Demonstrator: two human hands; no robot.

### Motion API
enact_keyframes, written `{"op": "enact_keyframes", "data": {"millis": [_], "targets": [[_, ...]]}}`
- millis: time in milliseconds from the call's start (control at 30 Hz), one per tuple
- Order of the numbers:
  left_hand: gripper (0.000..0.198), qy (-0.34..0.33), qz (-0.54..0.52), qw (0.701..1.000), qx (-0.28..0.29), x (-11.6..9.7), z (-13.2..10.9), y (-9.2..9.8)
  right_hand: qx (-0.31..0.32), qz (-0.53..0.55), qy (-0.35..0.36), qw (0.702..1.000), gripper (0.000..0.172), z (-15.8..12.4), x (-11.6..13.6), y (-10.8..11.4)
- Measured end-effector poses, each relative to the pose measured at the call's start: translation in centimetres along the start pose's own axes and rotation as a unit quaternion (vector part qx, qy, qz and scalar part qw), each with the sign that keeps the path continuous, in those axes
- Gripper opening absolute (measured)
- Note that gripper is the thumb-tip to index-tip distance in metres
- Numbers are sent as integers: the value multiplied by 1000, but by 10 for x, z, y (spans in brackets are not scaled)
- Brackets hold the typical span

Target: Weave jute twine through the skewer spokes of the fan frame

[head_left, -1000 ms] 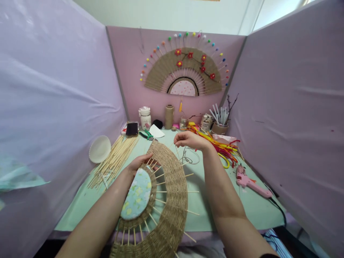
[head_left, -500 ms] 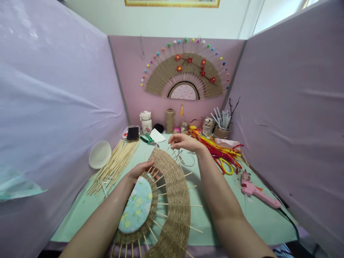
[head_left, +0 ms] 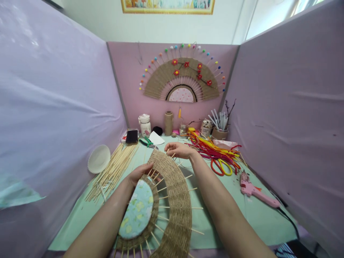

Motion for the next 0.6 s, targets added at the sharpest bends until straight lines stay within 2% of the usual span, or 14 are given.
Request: {"op": "enact_keyframes", "data": {"millis": [200, 333, 500, 600], "targets": [[43, -6, -54, 998, -29, -19, 9, -1, -4, 1, -24, 1000, 33, 2, -7, 3], [58, 0, -98, 995, 16, -32, 20, -13, -1, 1, -27, 1000, 33, 2, -10, 4], [45, 0, -148, 989, 17, -31, 32, -22, -16, -20, -15, 1000, 32, 3, -10, 7], [44, -3, -165, 986, 19, -26, 32, -25, -25, -26, -13, 999, 32, 3, -11, 10]]}}
Point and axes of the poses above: each hand's wrist, its own z-axis towards the middle knuckle, its own y-axis out of the back of the hand, x = y × z, the point moved 5 cm from there along z, towards the middle knuckle, and after that the axes turned 9 degrees about z, right-handed, at the moved point
